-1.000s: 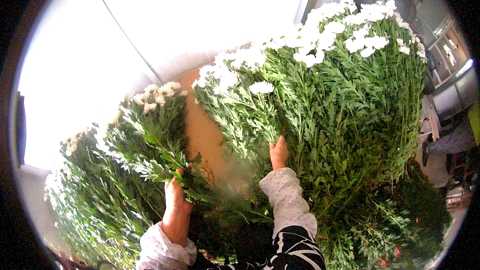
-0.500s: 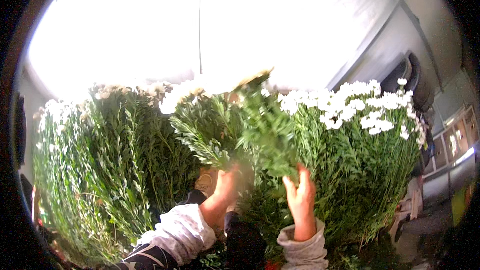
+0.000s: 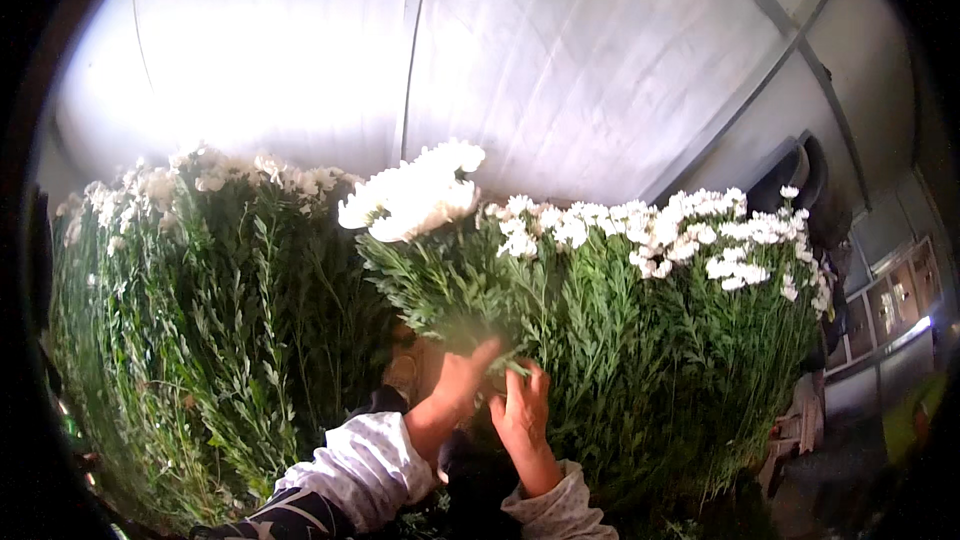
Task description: The person gathers stems of white flowers into a bunch by hand and secures the bunch using a thin red tie.
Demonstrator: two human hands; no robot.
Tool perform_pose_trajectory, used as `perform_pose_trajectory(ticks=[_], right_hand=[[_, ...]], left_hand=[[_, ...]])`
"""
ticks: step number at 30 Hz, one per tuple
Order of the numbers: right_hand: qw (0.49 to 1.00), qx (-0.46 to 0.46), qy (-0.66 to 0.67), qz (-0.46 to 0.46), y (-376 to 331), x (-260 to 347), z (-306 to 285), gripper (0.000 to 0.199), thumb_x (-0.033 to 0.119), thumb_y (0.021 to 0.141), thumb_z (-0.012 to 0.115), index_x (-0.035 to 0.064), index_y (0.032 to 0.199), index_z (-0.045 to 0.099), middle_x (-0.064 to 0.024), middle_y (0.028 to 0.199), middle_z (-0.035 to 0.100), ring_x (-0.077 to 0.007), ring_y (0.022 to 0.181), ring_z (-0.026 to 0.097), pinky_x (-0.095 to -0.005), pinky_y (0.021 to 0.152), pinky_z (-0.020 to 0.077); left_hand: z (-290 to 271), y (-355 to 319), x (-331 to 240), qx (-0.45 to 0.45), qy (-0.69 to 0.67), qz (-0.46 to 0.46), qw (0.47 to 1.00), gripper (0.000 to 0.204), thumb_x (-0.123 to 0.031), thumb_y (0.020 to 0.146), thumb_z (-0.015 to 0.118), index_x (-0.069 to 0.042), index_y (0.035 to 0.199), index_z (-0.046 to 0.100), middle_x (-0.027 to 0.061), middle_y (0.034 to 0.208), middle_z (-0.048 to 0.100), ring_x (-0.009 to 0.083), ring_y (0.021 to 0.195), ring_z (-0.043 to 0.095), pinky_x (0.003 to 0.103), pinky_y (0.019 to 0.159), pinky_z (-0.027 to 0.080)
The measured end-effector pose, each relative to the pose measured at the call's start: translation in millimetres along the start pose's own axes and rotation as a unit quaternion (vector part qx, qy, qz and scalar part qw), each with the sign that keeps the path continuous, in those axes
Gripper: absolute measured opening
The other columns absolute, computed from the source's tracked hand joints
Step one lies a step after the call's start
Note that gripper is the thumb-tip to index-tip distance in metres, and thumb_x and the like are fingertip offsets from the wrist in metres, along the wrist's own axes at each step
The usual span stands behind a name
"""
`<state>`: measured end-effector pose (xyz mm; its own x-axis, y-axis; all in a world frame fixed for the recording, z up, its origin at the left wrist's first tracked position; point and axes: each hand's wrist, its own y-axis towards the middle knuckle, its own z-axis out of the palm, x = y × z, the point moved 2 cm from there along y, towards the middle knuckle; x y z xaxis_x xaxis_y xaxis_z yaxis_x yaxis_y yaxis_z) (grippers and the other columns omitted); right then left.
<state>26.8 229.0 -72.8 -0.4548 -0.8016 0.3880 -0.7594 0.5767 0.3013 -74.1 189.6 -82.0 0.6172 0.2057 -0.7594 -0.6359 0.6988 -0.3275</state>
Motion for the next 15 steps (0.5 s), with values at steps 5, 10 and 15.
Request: perform_pose_trajectory(ticks=[5, 10, 15], right_hand=[[0.986, 0.116, 0.116, -0.021, 3.8, 15.4, 12.5, 0.074, 0.01, 0.056, 0.062, 0.0035, 0.12, 0.025, -0.0193, 0.109, 0.039, -0.0346, 0.096, 0.042, -0.037, 0.076, 0.0378], [0.984, 0.16, 0.079, -0.014, -3.1, 9.4, 12.6, 0.073, 0.005, 0.056, 0.06, 0.0042, 0.12, 0.026, -0.0162, 0.107, 0.042, -0.0328, 0.088, 0.047, -0.0358, 0.066, 0.0422], [0.94, 0.136, 0.285, -0.133, -7.2, -42.0, 51.6, 0.061, 0.011, 0.063, 0.057, 0.0031, 0.118, 0.03, -0.0151, 0.107, 0.044, -0.0297, 0.085, 0.05, -0.0368, 0.069, 0.0429]], left_hand=[[-35.1, 23.1, 12.5, -0.125, -0.067, -0.032, 0.989, 0.037, -0.02, 0.067, 0.065, 0.002, 0.093, 0.05, 0.0066, 0.081, 0.054, 0.0174, 0.067, 0.049, 0.03, 0.058, 0.042], [-33.6, 14.8, 0.4, -0.007, -0.135, -0.121, 0.983, 0.034, -0.014, 0.067, 0.065, 0.0, 0.094, 0.049, 0.008, 0.083, 0.054, 0.0181, 0.068, 0.052, 0.03, 0.059, 0.044], [-44.5, 13.6, 3.0, -0.068, -0.113, -0.024, 0.991, 0.016, -0.01, 0.073, 0.056, -0.001, 0.085, 0.052, 0.0089, 0.073, 0.056, 0.0186, 0.06, 0.055, 0.029, 0.051, 0.046]])
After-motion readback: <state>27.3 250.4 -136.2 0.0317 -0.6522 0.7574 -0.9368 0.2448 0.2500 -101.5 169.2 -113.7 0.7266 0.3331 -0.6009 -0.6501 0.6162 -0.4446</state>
